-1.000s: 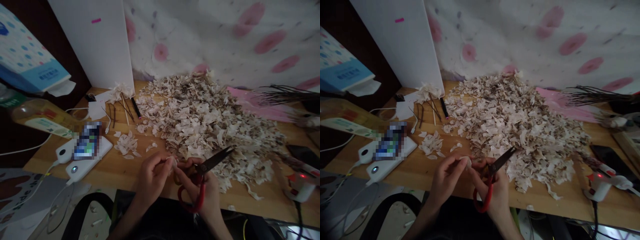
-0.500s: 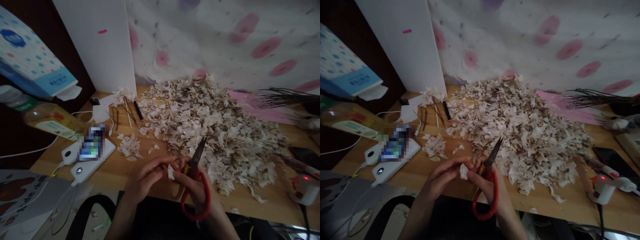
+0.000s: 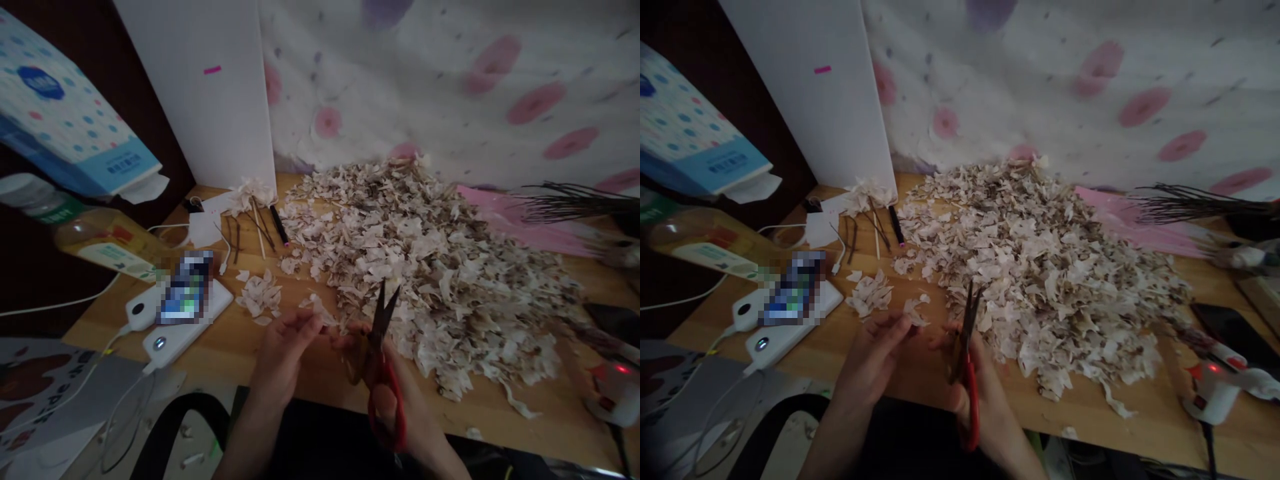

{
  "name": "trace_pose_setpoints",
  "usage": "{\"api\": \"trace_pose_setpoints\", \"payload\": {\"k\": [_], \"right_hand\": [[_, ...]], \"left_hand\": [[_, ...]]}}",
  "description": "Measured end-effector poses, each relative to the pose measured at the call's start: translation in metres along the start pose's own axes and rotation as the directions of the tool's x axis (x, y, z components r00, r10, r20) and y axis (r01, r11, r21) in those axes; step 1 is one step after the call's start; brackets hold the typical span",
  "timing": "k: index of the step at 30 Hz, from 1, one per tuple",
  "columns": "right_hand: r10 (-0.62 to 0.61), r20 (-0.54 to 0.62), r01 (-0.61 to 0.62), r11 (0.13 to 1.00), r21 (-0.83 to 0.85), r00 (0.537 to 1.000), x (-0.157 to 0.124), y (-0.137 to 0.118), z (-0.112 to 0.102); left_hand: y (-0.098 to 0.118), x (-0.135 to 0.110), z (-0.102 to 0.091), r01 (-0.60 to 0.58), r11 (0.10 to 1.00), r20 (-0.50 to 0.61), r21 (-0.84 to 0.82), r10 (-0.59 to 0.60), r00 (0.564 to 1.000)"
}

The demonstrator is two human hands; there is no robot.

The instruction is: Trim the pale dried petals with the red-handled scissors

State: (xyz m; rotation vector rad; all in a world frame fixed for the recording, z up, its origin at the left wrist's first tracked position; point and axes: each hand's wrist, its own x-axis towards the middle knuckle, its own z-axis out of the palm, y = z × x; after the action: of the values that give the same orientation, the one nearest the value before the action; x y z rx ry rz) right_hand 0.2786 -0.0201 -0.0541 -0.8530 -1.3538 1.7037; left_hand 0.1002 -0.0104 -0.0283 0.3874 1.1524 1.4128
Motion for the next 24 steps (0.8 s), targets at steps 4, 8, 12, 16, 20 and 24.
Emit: {"api": "trace_pose_setpoints", "payload": {"k": [4,8,12,16,20,24], "right_hand": [[0.010,0.042,0.003,0.953,-0.303,0.999,-0.011,0.004,0.001],[-0.041,0.082,0.069,0.922,-0.381,0.996,-0.009,0.001,0.008],[-0.021,0.055,0.041,0.920,-0.389,0.998,-0.003,-0.006,0.015],[-0.012,0.057,0.034,0.917,-0.398,0.998,-0.003,-0.009,0.018],[0.006,0.042,0.012,0.906,-0.424,0.999,-0.001,-0.009,0.017],[0.046,0.031,-0.028,0.896,-0.444,0.998,0.004,-0.010,0.017]], "left_hand": [[0.006,-0.004,0.008,-0.075,0.997,-0.025,0.015,0.075,0.997],[0.003,-0.012,0.015,-0.171,0.981,-0.014,0.093,0.173,0.985],[-0.003,-0.015,0.022,-0.194,0.970,-0.052,0.146,0.204,0.978],[-0.002,-0.015,0.028,-0.159,0.976,-0.028,0.149,0.165,0.986],[0.000,-0.018,0.033,-0.169,0.966,-0.035,0.198,0.179,0.983],[-0.003,-0.018,0.033,-0.186,0.955,-0.031,0.231,0.198,0.980]]}}
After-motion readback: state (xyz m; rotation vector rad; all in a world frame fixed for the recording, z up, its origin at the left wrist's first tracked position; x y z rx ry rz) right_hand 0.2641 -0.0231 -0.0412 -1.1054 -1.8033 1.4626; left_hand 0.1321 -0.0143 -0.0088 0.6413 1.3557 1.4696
